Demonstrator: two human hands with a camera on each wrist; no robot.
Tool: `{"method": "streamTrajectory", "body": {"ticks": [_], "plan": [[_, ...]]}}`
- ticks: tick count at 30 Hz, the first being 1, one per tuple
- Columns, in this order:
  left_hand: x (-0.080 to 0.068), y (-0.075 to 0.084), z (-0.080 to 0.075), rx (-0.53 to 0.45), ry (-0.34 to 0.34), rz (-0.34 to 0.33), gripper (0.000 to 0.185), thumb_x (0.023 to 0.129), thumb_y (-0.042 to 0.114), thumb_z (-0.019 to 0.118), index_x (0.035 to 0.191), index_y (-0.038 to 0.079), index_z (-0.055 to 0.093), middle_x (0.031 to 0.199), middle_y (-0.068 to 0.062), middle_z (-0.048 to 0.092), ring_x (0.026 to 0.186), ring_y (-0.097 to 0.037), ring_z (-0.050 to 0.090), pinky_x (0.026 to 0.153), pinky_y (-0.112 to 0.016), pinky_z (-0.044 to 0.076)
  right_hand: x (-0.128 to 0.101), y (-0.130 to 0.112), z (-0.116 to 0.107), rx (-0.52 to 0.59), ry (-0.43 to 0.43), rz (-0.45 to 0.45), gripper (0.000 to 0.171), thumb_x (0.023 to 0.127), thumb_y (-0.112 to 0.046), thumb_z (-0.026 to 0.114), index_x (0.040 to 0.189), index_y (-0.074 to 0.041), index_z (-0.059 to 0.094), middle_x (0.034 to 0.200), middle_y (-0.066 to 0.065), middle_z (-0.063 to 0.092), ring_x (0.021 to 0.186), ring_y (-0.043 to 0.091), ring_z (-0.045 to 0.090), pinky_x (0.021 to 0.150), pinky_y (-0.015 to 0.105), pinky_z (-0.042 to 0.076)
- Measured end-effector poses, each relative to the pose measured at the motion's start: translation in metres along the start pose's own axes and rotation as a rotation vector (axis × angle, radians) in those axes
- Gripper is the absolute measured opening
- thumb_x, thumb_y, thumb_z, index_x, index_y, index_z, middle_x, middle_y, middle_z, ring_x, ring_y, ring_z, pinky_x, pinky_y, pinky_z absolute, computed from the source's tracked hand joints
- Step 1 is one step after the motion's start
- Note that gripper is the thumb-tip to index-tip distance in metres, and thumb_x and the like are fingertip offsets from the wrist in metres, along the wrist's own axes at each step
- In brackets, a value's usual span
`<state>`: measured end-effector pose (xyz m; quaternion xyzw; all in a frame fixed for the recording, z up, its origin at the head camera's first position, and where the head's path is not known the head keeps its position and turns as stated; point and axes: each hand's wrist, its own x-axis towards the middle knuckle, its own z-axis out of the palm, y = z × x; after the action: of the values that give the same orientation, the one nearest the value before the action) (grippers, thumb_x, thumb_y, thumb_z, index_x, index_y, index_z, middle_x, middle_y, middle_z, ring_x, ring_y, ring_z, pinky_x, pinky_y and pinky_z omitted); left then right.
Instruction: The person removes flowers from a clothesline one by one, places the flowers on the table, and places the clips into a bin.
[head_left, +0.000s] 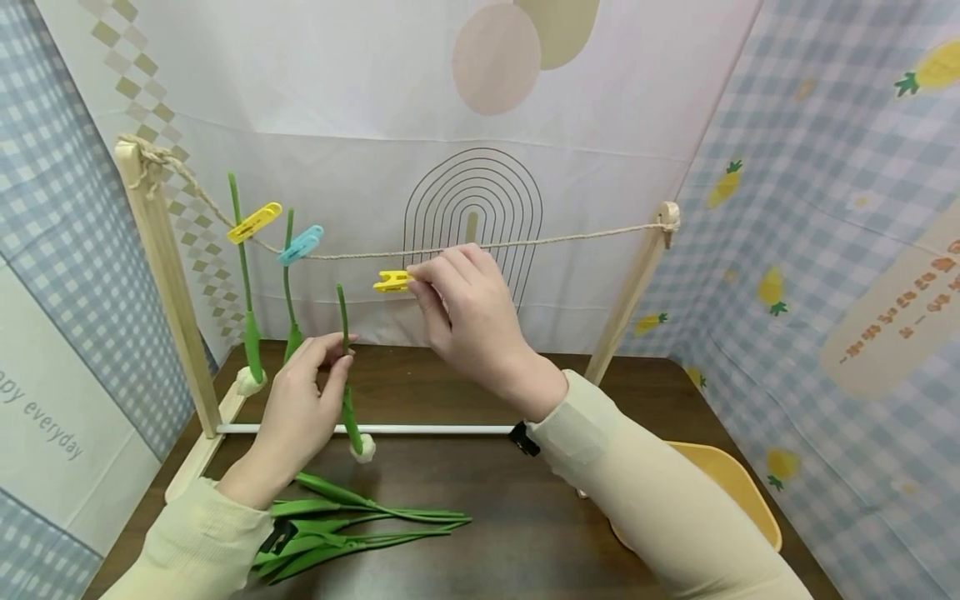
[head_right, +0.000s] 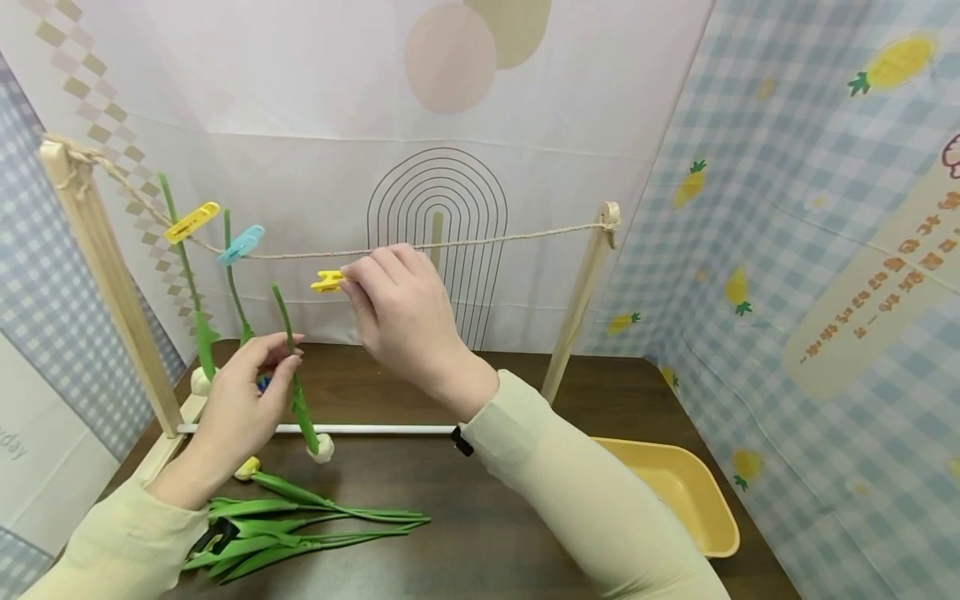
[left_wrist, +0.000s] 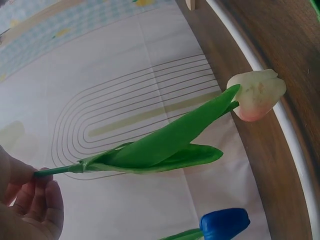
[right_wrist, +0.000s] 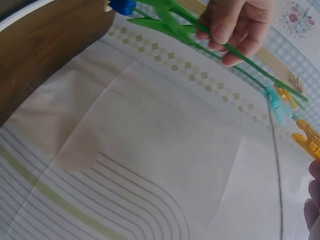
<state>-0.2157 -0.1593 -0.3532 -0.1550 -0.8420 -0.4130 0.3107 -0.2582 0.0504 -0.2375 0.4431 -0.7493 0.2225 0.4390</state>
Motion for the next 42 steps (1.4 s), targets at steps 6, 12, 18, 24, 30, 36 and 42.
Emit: {"method": "streamTrajectory", "body": {"ticks": [6, 12, 18, 24, 30, 36, 42], "plan": [[-0.003, -0.002, 0.000, -0.022, 0.009, 0.027, 0.025, 0.094, -0.001, 0.058, 0.119, 0.002, 0.062, 0.103, -0.004, 0.062, 0.089, -0.015, 0.056, 0.075, -0.024, 0.044, -0.022, 0.009, -0.005, -0.023, -0.076, 0.016, 0.009, 0.093, -0.013, 0.062, 0.097, -0.006, 0.067, 0.087, 0.002, 0.062, 0.086, 0.023, 0.052, 0.080, 0.034, 0.040], [-0.006, -0.002, 0.000, -0.014, -0.005, 0.032, 0.026, 0.094, 0.000, 0.059, 0.119, 0.004, 0.063, 0.100, -0.001, 0.060, 0.088, -0.012, 0.054, 0.074, -0.021, 0.043, -0.055, 0.024, -0.015, 0.013, -0.155, 0.091, 0.018, 0.093, -0.020, 0.064, 0.104, -0.005, 0.065, 0.091, 0.003, 0.062, 0.087, 0.022, 0.050, 0.081, 0.034, 0.039], [-0.010, 0.000, -0.001, -0.020, -0.041, 0.053, 0.025, 0.094, -0.001, 0.059, 0.118, 0.005, 0.064, 0.102, 0.001, 0.060, 0.089, -0.011, 0.053, 0.073, -0.019, 0.042, -0.091, 0.040, -0.025, 0.030, -0.188, 0.162, 0.025, 0.089, -0.023, 0.067, 0.106, -0.005, 0.065, 0.092, 0.005, 0.063, 0.088, 0.023, 0.052, 0.084, 0.037, 0.041], [-0.016, 0.000, -0.002, 0.008, -0.116, 0.063, 0.027, 0.092, -0.003, 0.061, 0.119, 0.004, 0.064, 0.105, 0.001, 0.060, 0.092, -0.010, 0.056, 0.073, -0.022, 0.046, -0.125, 0.048, -0.035, 0.023, -0.207, 0.225, 0.027, 0.088, -0.023, 0.069, 0.108, -0.005, 0.065, 0.095, 0.005, 0.065, 0.089, 0.023, 0.054, 0.083, 0.038, 0.042], [-0.025, 0.000, 0.003, 0.024, -0.244, 0.084, 0.027, 0.094, 0.000, 0.061, 0.119, 0.006, 0.064, 0.103, 0.004, 0.059, 0.082, -0.006, 0.056, 0.065, -0.028, 0.049, -0.171, 0.052, -0.053, -0.018, -0.222, 0.341, 0.029, 0.086, -0.020, 0.071, 0.111, -0.005, 0.066, 0.099, 0.004, 0.066, 0.090, 0.021, 0.055, 0.079, 0.036, 0.044], [-0.032, 0.003, 0.009, 0.031, -0.292, 0.134, 0.027, 0.093, -0.001, 0.061, 0.118, 0.009, 0.066, 0.099, 0.007, 0.057, 0.070, -0.002, 0.048, 0.058, -0.022, 0.045, -0.222, 0.057, -0.072, -0.076, -0.244, 0.443, 0.031, 0.084, -0.015, 0.074, 0.113, -0.005, 0.065, 0.099, 0.004, 0.066, 0.091, 0.020, 0.056, 0.075, 0.035, 0.046], [-0.035, 0.011, 0.015, 0.021, -0.265, 0.277, 0.033, 0.086, -0.007, 0.066, 0.116, 0.008, 0.067, 0.098, 0.006, 0.057, 0.077, -0.004, 0.052, 0.061, -0.021, 0.047, -0.264, 0.061, -0.094, -0.139, -0.250, 0.568, 0.034, 0.082, -0.011, 0.076, 0.113, -0.003, 0.065, 0.100, 0.004, 0.064, 0.091, 0.019, 0.055, 0.075, 0.033, 0.046]]}}
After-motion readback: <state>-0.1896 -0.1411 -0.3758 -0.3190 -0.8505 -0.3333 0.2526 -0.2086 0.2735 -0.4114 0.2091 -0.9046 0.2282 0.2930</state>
